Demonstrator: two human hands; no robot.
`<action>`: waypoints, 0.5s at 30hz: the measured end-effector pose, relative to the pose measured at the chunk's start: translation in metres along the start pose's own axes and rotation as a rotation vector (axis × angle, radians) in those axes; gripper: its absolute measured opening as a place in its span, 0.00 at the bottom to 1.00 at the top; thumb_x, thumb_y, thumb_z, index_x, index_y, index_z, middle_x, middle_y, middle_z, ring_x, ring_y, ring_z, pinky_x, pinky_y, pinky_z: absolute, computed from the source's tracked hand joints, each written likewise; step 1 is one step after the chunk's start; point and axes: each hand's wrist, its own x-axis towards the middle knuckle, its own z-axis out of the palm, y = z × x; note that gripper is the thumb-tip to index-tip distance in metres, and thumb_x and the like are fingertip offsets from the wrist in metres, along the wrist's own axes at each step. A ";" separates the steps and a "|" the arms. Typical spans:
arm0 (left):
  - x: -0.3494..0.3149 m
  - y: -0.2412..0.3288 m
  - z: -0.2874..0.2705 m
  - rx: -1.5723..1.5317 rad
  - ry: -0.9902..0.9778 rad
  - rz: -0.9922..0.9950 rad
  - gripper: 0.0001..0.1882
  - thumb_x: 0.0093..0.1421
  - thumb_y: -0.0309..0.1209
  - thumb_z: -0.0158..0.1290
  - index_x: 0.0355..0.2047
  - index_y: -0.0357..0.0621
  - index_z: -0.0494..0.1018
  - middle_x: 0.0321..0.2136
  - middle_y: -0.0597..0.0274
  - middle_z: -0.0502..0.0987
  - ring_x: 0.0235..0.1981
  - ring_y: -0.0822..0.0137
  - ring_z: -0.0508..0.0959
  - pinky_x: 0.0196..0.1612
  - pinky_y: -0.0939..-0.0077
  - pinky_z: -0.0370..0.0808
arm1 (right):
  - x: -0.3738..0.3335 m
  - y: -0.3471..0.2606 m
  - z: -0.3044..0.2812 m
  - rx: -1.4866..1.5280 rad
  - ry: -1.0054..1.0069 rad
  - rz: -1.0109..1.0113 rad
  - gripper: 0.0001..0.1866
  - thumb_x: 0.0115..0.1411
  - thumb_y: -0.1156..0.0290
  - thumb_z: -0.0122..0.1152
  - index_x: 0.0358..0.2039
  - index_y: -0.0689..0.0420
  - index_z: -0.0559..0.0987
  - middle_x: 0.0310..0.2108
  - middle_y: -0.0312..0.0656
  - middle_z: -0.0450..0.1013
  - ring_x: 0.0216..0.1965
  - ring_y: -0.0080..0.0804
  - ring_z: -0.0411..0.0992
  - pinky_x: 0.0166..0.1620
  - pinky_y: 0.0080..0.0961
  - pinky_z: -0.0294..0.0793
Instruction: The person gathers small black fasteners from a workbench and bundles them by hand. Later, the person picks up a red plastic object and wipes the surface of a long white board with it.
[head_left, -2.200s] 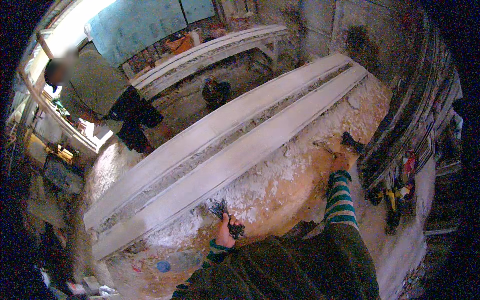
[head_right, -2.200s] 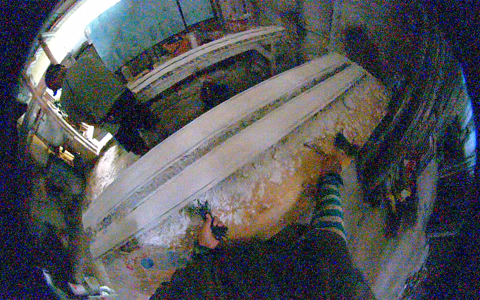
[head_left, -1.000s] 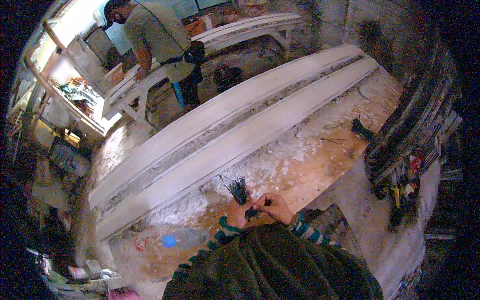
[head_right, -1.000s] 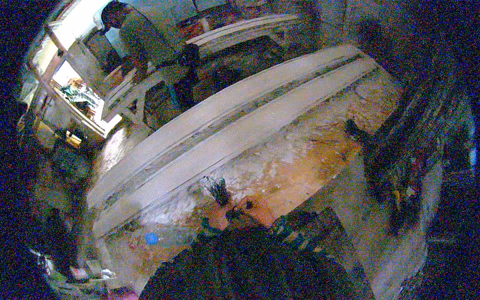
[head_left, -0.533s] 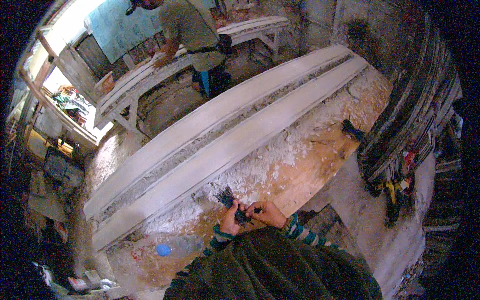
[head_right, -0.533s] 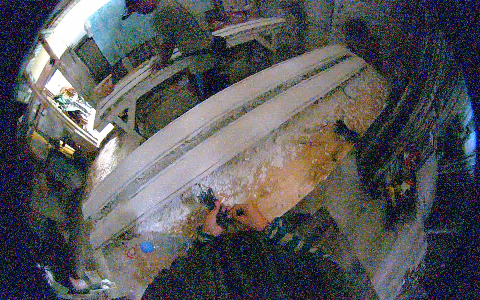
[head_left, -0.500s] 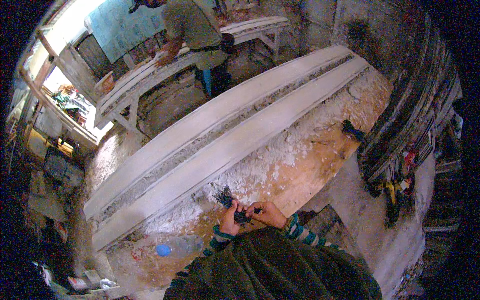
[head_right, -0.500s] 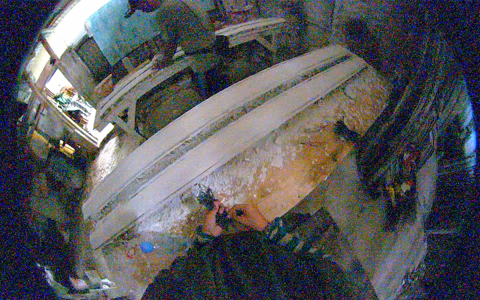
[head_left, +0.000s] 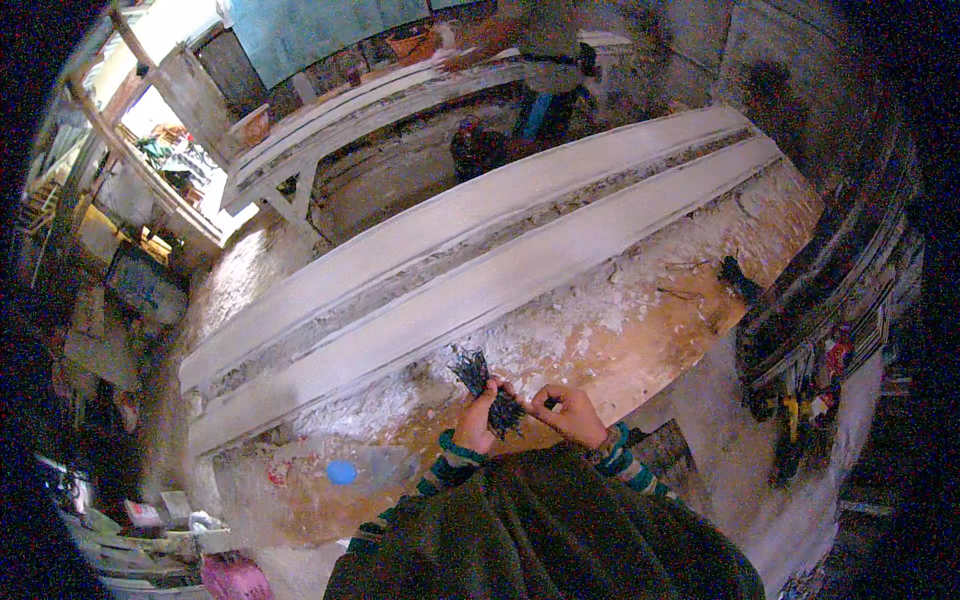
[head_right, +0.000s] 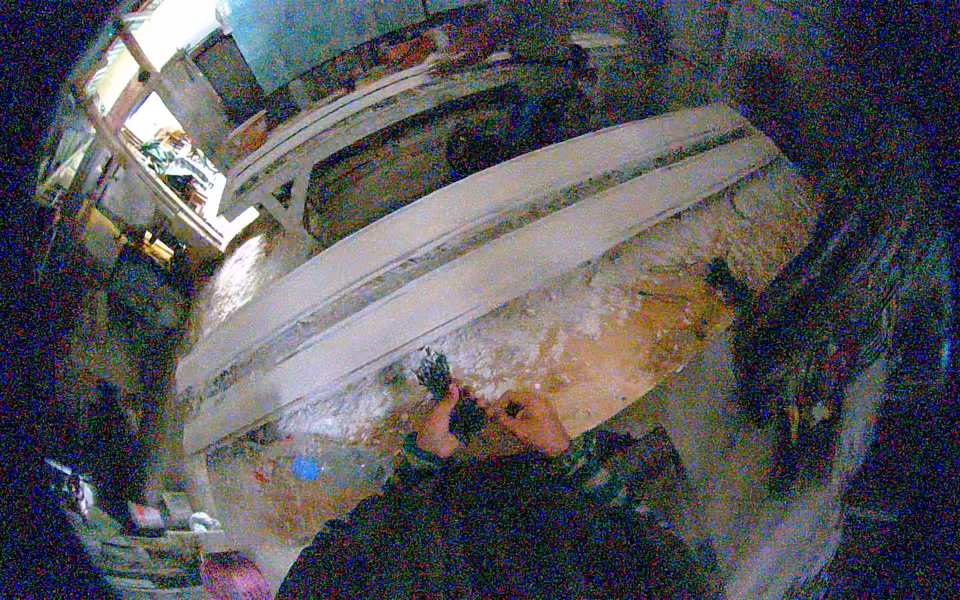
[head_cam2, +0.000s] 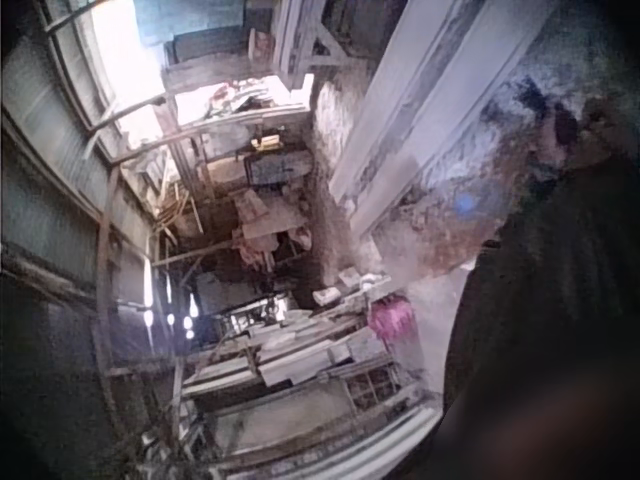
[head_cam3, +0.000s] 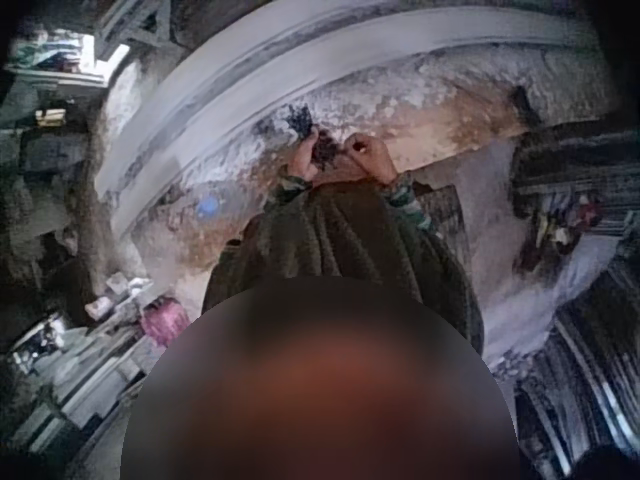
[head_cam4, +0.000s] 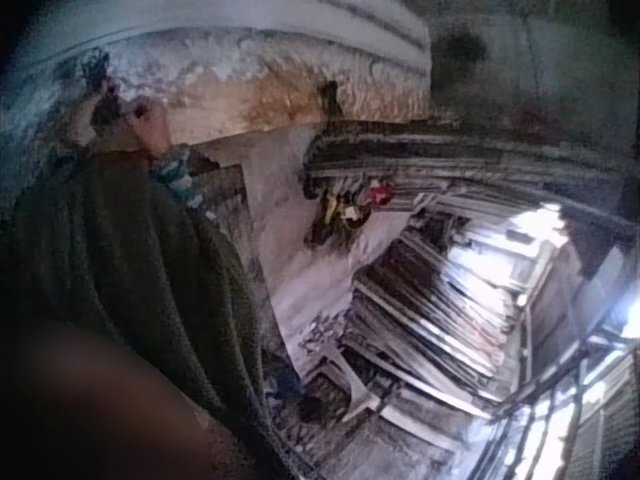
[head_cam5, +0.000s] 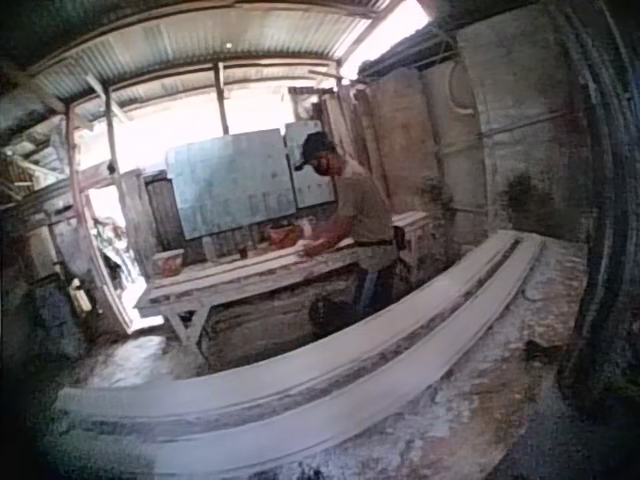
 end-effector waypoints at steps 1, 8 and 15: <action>0.000 0.001 -0.003 0.046 0.048 -0.017 0.10 0.61 0.39 0.47 0.34 0.47 0.66 0.28 0.65 0.69 0.31 0.67 0.72 0.38 0.66 0.72 | -0.001 0.002 -0.001 0.017 0.015 -0.019 0.06 0.53 0.69 0.59 0.27 0.58 0.77 0.24 0.33 0.73 0.26 0.21 0.69 0.32 0.20 0.68; -0.005 0.002 -0.021 0.066 0.061 0.067 0.12 0.60 0.39 0.48 0.37 0.45 0.68 0.32 0.65 0.71 0.27 0.72 0.70 0.36 0.71 0.72 | 0.000 0.016 -0.005 0.138 0.174 -0.061 0.05 0.52 0.72 0.58 0.23 0.59 0.74 0.22 0.34 0.71 0.25 0.21 0.68 0.29 0.19 0.67; -0.011 -0.003 -0.025 0.257 0.047 0.130 0.10 0.60 0.36 0.49 0.39 0.45 0.67 0.28 0.69 0.68 0.26 0.75 0.68 0.33 0.76 0.69 | -0.006 0.015 -0.006 -0.173 0.269 0.014 0.05 0.49 0.73 0.58 0.22 0.60 0.73 0.19 0.36 0.69 0.22 0.19 0.65 0.27 0.18 0.65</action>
